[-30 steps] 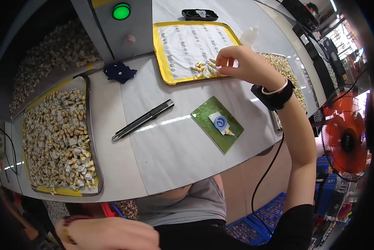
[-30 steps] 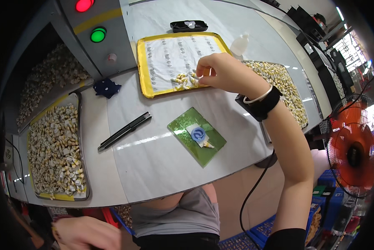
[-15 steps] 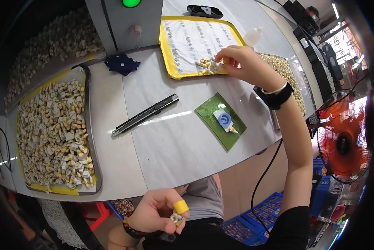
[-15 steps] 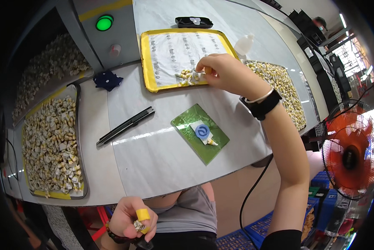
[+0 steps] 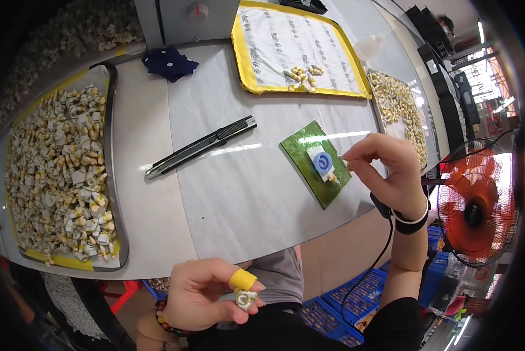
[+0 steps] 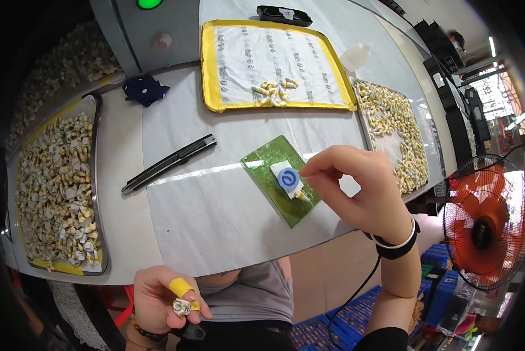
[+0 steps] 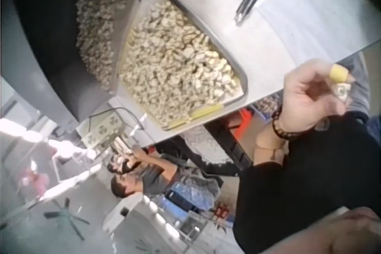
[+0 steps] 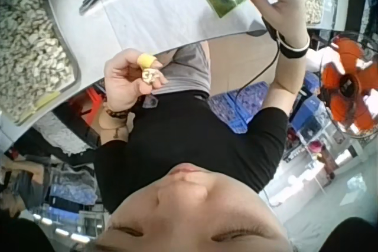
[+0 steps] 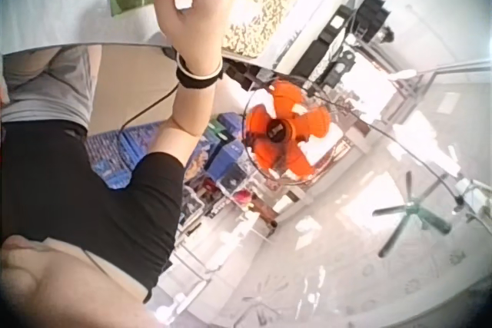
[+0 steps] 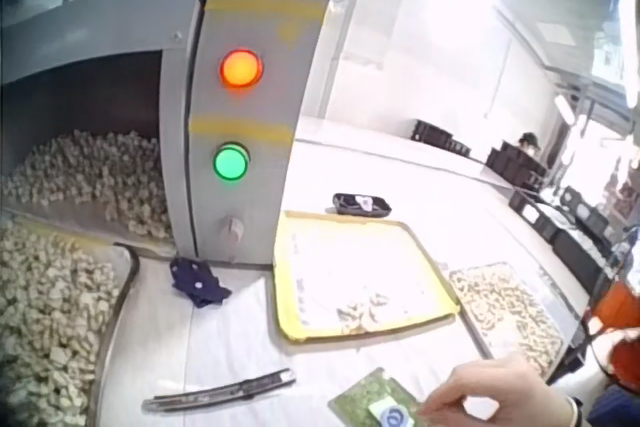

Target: The person sits at a workstation and repeatedly picks up small, white, segmented corn cob pieces from a tray. They use their hands to manipulate and assemble these pieces into a larger, spiral-shaped structure. The person wears yellow finger cots on their index fingers during the process. A utility knife and a small container of adhesive are visible on the table but are not used in the clip.

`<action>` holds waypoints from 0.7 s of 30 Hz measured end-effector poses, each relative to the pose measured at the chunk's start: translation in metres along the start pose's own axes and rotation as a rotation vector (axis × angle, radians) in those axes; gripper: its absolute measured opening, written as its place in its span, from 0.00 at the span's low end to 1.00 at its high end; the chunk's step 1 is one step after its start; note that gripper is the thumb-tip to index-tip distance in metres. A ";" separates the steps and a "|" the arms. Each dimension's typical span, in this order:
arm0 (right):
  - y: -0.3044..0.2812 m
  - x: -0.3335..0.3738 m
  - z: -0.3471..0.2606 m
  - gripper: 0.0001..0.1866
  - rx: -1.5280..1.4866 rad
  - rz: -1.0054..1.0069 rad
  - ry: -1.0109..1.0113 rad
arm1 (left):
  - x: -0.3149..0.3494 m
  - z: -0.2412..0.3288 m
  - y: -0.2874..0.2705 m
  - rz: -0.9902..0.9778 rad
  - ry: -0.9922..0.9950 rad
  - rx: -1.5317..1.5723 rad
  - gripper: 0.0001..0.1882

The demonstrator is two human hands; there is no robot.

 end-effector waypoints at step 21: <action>0.019 0.001 -0.008 0.12 0.611 -0.102 -0.167 | -0.009 0.003 0.012 0.169 -0.074 0.094 0.22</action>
Point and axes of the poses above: each hand's wrist, its own x-axis away from the middle knuckle, its own y-axis out of the palm, z = x × y, the point moved 3 cm from there along -x, towards the middle knuckle, and after that the axes turned 15 degrees about -z, right-handed, at the moved point
